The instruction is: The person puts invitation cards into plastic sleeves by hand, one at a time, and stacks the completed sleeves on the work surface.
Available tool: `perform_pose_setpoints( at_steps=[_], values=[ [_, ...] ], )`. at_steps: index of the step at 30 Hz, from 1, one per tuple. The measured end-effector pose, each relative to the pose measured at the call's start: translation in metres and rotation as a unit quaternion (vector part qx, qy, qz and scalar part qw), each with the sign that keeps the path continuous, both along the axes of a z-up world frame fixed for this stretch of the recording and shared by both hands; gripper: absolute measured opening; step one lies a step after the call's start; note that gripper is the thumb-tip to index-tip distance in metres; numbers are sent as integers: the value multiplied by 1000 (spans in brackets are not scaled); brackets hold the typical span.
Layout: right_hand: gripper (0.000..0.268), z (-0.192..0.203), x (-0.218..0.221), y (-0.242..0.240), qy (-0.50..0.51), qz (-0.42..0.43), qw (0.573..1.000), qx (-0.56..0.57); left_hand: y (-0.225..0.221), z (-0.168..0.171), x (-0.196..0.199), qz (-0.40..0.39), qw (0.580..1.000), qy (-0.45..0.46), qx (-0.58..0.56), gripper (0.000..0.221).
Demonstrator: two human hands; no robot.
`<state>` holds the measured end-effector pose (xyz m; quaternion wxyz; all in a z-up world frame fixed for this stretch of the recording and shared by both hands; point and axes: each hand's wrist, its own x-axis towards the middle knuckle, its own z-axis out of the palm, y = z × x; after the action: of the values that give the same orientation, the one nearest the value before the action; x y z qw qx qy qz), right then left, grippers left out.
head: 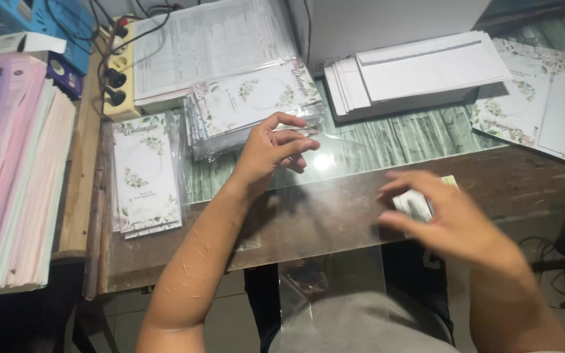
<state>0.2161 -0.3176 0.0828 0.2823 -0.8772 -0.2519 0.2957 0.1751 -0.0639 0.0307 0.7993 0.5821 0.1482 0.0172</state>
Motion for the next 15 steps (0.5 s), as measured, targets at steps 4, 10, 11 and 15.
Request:
perform_pose_setpoints(
  at_steps=[4,10,11,15],
  values=[
    [45,-41,79,-74,-277,-104,955,-36,-7,2,1,13,999,30,22,29],
    [51,-124,151,-172,-407,-73,899,-146,-15,-18,9,10,996,21,90,27],
    [40,-126,148,-177,-533,-35,820,-207,-16,-16,9,19,985,39,168,25],
    [16,-116,140,-189,-708,54,646,-282,-18,-26,12,35,971,48,232,35]
  ],
)
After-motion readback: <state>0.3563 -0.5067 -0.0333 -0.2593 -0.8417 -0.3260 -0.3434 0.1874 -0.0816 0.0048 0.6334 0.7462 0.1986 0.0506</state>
